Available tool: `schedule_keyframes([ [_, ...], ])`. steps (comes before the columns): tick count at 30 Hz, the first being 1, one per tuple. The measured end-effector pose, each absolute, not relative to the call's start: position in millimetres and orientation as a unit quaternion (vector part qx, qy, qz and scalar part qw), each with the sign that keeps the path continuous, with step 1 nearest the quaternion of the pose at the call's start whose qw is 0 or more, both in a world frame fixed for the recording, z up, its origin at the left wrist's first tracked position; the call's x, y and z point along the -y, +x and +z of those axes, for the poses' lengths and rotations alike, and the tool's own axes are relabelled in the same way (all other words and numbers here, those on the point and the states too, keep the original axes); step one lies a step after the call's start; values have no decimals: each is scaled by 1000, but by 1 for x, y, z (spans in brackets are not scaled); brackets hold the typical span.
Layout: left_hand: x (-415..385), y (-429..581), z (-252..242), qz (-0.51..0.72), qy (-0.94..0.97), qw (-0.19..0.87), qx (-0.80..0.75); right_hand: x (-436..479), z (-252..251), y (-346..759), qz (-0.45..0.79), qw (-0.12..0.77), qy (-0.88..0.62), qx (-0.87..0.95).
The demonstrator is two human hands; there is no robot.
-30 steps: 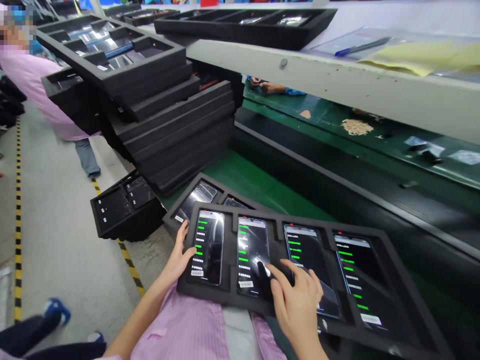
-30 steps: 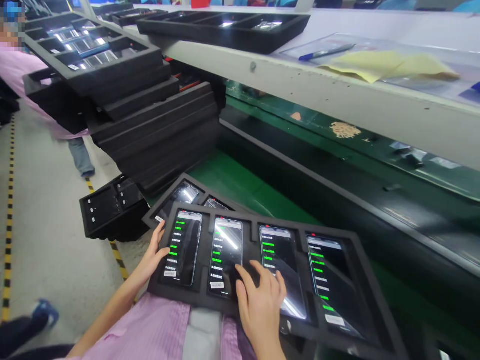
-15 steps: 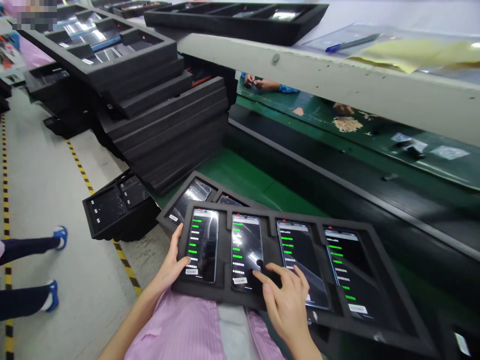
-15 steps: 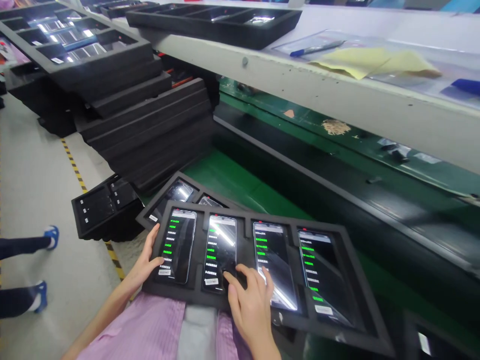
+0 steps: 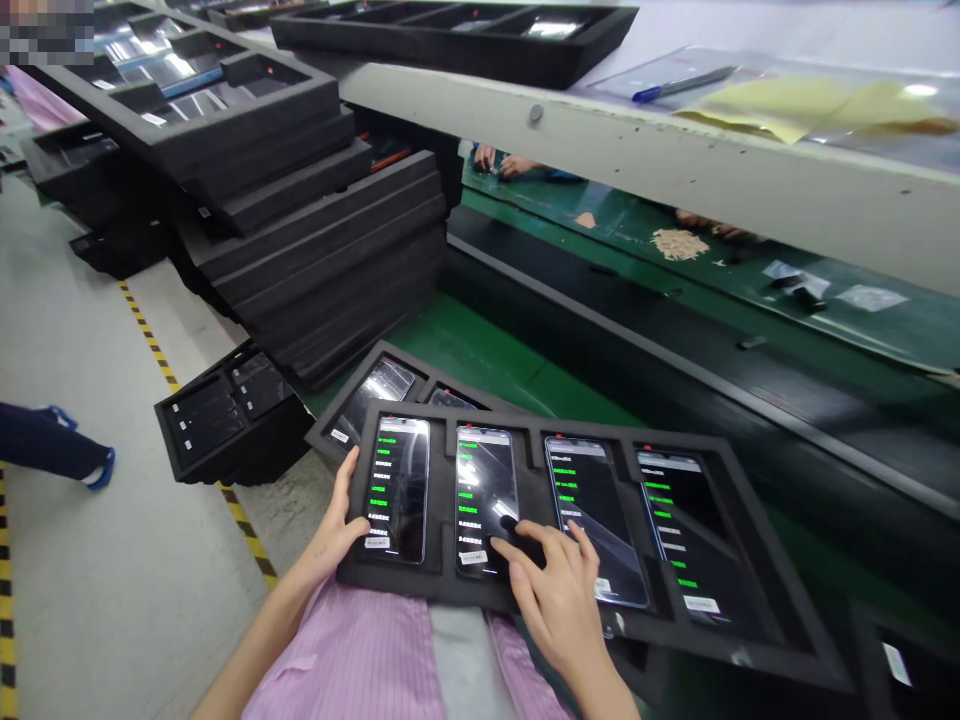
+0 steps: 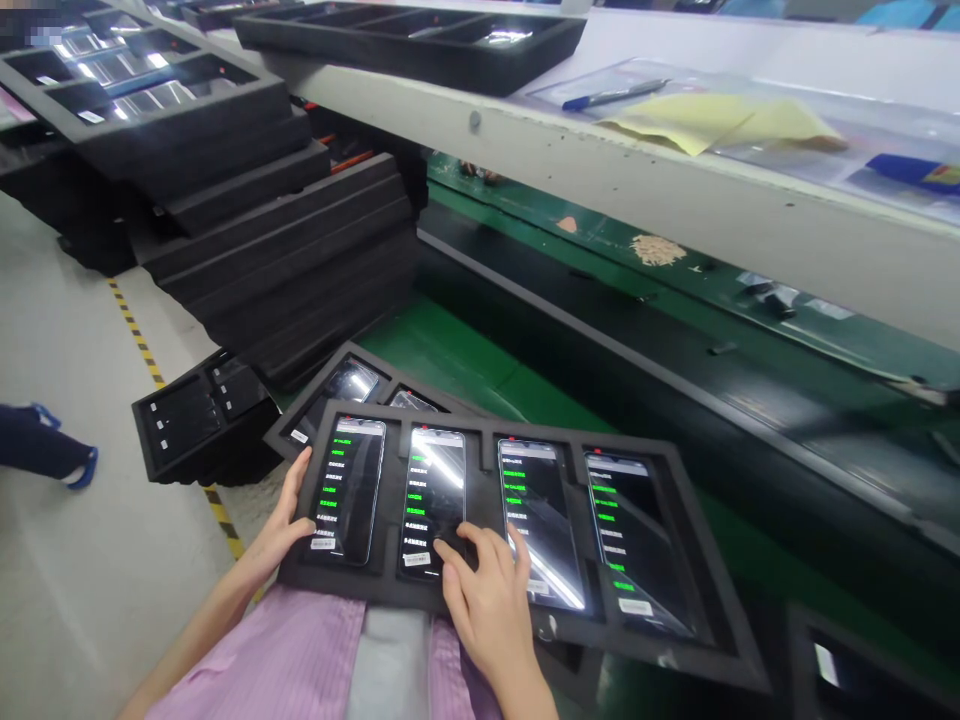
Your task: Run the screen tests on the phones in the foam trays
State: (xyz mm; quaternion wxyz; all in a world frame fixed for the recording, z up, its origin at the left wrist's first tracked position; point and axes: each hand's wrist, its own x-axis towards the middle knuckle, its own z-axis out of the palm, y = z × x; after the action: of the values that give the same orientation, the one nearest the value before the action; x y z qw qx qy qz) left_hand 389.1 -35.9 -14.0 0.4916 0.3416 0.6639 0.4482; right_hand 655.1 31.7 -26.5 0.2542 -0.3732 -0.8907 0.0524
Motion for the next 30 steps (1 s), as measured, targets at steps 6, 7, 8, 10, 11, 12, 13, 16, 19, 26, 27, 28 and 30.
schedule_keyframes([
  [6,36,389,-18,449,351,486,-662,-31,-28,655,56,247,-382,889],
  [7,36,389,-19,449,353,484,-663,-31,-28,655,57,246,-383,889],
  [8,36,388,-19,449,355,482,-663,-31,-28,656,59,246,-383,889],
  [10,37,388,-20,447,360,480,-663,-31,-28,656,62,245,-383,888],
  [11,37,388,-20,446,363,480,-662,-31,-28,657,62,245,-382,889],
  [12,37,387,-21,444,366,480,-662,-31,-27,656,61,245,-380,890],
  [13,37,387,-21,443,370,480,-661,-31,-26,656,59,245,-378,891],
  [16,37,386,-22,438,378,477,-662,-31,-23,651,62,242,-369,895],
  [19,38,385,-23,436,382,475,-662,-29,-22,650,75,256,-383,884],
  [26,39,380,-34,446,368,461,-673,-32,-27,708,-34,309,-419,853],
  [27,39,379,-36,442,368,460,-677,-32,-27,717,-41,292,-442,847],
  [28,39,378,-37,438,368,460,-679,-33,-27,724,-42,268,-468,841],
  [30,38,377,-38,436,364,461,-682,-35,-28,731,-37,220,-515,828],
])
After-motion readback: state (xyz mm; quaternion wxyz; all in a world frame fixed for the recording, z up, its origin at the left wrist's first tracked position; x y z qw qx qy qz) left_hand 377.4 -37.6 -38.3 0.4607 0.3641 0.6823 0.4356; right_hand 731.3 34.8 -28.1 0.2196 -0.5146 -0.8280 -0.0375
